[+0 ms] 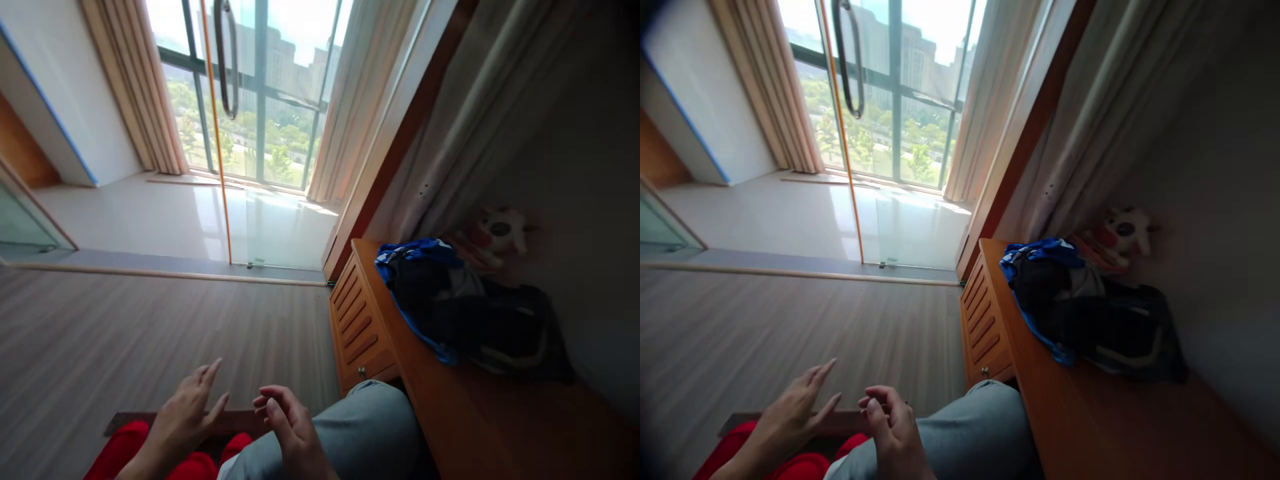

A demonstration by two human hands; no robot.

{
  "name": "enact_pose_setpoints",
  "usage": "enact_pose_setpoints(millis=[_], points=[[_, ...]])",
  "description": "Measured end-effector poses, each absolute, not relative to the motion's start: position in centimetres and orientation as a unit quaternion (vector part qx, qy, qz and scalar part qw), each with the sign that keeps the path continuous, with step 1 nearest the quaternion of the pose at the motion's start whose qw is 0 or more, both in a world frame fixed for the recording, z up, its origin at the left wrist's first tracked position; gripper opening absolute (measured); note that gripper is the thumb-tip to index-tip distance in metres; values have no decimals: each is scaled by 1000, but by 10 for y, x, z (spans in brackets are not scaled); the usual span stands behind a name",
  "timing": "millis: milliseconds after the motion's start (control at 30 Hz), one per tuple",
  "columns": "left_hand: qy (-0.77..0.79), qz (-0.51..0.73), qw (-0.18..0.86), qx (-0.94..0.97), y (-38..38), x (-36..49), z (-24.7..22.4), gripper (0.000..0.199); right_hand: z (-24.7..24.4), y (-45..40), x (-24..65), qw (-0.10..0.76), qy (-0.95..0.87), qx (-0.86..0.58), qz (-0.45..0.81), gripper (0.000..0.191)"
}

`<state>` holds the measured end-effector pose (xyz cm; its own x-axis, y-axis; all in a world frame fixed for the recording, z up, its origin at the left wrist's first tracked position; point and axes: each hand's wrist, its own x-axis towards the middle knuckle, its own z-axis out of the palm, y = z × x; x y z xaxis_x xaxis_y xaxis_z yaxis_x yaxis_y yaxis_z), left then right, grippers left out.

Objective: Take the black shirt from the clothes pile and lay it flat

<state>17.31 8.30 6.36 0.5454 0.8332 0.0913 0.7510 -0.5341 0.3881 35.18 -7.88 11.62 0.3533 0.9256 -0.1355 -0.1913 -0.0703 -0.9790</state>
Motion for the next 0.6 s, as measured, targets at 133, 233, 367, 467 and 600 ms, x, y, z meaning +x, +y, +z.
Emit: enact_pose_setpoints(millis=[133,233,367,467,600], points=[[146,211,261,931,79,317,153,37,140,-101,390,697,-260,-569,351,45],[-12,244,350,904,45,405,222,29,163,-122,418,755,-203,-568,258,49],[-138,299,488,808,-12,476,288,21,193,-163,447,807,-125,-561,137,51],[-203,349,581,706,-51,507,312,18,200,-195,459,831,-63,-550,60,48],[-240,334,621,668,-92,547,312,13,184,-226,472,842,6,-540,20,50]])
